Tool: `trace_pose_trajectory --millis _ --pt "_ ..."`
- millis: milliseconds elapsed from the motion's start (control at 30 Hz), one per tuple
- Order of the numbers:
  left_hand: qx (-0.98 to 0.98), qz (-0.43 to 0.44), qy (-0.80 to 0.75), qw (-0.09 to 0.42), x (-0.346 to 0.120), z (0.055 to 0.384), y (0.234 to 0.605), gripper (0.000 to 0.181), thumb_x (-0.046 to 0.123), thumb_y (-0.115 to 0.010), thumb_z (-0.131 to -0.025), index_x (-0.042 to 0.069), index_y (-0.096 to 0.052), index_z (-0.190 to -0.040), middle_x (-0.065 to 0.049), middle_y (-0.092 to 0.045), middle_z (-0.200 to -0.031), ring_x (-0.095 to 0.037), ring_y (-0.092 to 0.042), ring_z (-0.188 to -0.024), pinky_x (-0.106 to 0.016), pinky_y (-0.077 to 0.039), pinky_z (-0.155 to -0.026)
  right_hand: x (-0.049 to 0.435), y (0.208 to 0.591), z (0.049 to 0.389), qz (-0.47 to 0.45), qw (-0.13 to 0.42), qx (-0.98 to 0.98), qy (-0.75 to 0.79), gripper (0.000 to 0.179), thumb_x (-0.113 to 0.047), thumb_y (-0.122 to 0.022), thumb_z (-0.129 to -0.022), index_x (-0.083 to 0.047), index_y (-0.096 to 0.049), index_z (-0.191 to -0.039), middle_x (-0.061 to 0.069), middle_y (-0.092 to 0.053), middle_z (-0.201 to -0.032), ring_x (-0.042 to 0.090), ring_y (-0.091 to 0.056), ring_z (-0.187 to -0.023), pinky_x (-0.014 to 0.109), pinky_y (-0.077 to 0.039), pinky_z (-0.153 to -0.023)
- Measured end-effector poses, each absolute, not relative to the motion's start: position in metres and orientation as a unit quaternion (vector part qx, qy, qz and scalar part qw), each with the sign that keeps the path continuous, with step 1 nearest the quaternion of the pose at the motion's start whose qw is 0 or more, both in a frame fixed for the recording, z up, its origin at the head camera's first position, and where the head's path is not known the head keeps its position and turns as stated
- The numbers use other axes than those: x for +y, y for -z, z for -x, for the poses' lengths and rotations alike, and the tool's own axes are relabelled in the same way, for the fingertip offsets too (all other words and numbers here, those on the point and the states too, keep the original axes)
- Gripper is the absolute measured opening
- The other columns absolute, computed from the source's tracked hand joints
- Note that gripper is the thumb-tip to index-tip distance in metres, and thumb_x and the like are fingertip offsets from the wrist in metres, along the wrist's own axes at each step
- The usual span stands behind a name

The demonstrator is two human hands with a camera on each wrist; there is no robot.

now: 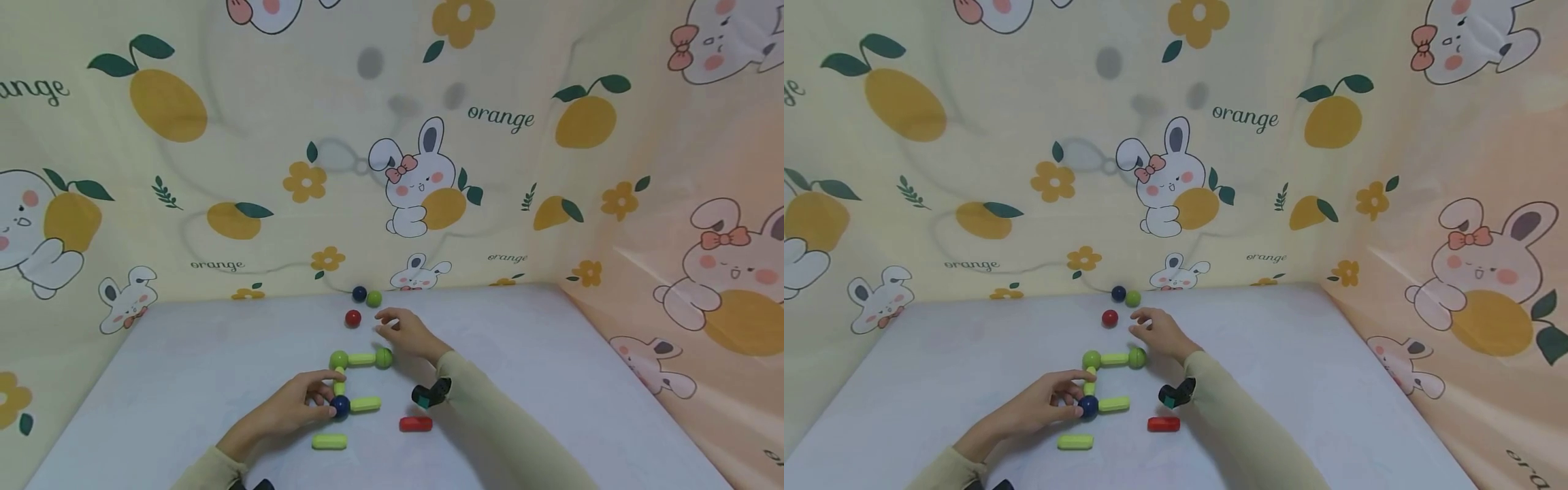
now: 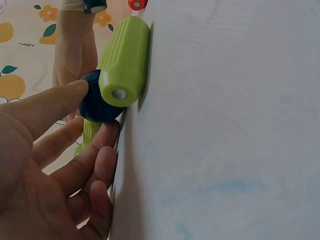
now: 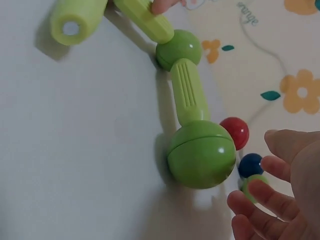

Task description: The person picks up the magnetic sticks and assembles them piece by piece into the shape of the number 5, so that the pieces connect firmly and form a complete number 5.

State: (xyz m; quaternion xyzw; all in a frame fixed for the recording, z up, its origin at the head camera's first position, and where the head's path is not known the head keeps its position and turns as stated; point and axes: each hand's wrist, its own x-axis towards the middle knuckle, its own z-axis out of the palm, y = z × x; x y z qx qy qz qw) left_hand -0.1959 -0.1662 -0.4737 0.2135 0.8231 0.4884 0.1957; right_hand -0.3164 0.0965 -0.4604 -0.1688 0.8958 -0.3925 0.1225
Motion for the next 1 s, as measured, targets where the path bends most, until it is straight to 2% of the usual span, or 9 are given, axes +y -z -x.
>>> trace_pose_trajectory --millis 300,500,667,767,867,1000 --pt "0.826 -0.208 -0.486 0.194 -0.167 0.196 0.473 0.054 0.012 -0.075 -0.09 0.006 -0.056 -0.14 -0.005 -0.067 -0.102 -0.016 -0.061 -0.092 -0.021 -0.049 -0.076 0.074 0.458 0.325 0.172 0.139 0.886 0.408 0.04 -0.028 -0.062 -0.101 -0.017 -0.058 -0.139 0.014 -0.059 -0.137 0.03 -0.059 -0.119 0.046 -0.051 -0.101" --pt "0.825 -0.216 -0.486 0.192 -0.166 0.196 0.474 0.055 0.012 -0.075 -0.09 0.004 -0.055 -0.14 -0.005 -0.067 -0.102 -0.015 -0.061 -0.091 -0.021 -0.049 -0.077 0.06 0.463 0.325 0.151 0.16 0.883 0.414 0.052 -0.026 -0.064 -0.1 -0.023 -0.049 -0.15 0.014 -0.047 -0.151 0.033 -0.052 -0.13 0.05 -0.047 -0.106" --pt "0.824 -0.215 -0.486 0.194 -0.166 0.197 0.474 0.054 0.013 -0.074 -0.091 0.005 -0.055 -0.14 -0.006 -0.067 -0.102 -0.015 -0.061 -0.09 -0.021 -0.049 -0.077 0.05 0.464 0.328 0.181 0.156 0.877 0.416 0.06 -0.018 -0.063 -0.099 -0.019 -0.041 -0.155 0.01 -0.037 -0.162 0.036 -0.043 -0.144 0.052 -0.04 -0.115" --pt "0.824 -0.212 -0.488 0.197 -0.166 0.196 0.473 0.054 0.013 -0.074 -0.09 0.006 -0.055 -0.14 -0.006 -0.067 -0.103 -0.014 -0.061 -0.091 -0.022 -0.049 -0.077 0.046 0.465 0.33 0.192 0.149 0.884 0.398 0.057 -0.016 -0.063 -0.099 -0.016 -0.045 -0.152 0.01 -0.046 -0.156 0.032 -0.047 -0.14 0.05 -0.04 -0.115" --pt "0.822 -0.207 -0.491 0.2 -0.166 0.195 0.473 0.056 0.013 -0.075 -0.089 0.006 -0.055 -0.141 -0.006 -0.068 -0.103 -0.015 -0.061 -0.092 -0.022 -0.049 -0.076 0.043 0.465 0.329 0.179 0.147 0.898 0.375 0.049 -0.014 -0.064 -0.097 -0.017 -0.055 -0.145 0.01 -0.057 -0.143 0.028 -0.055 -0.127 0.048 -0.045 -0.11" --pt "0.821 -0.202 -0.494 0.201 -0.166 0.196 0.474 0.057 0.012 -0.075 -0.088 0.007 -0.055 -0.141 -0.006 -0.068 -0.103 -0.017 -0.061 -0.093 -0.022 -0.049 -0.076 0.042 0.463 0.325 0.166 0.141 0.905 0.366 0.041 -0.01 -0.066 -0.095 -0.015 -0.062 -0.136 0.009 -0.063 -0.129 0.024 -0.057 -0.113 0.045 -0.048 -0.103"
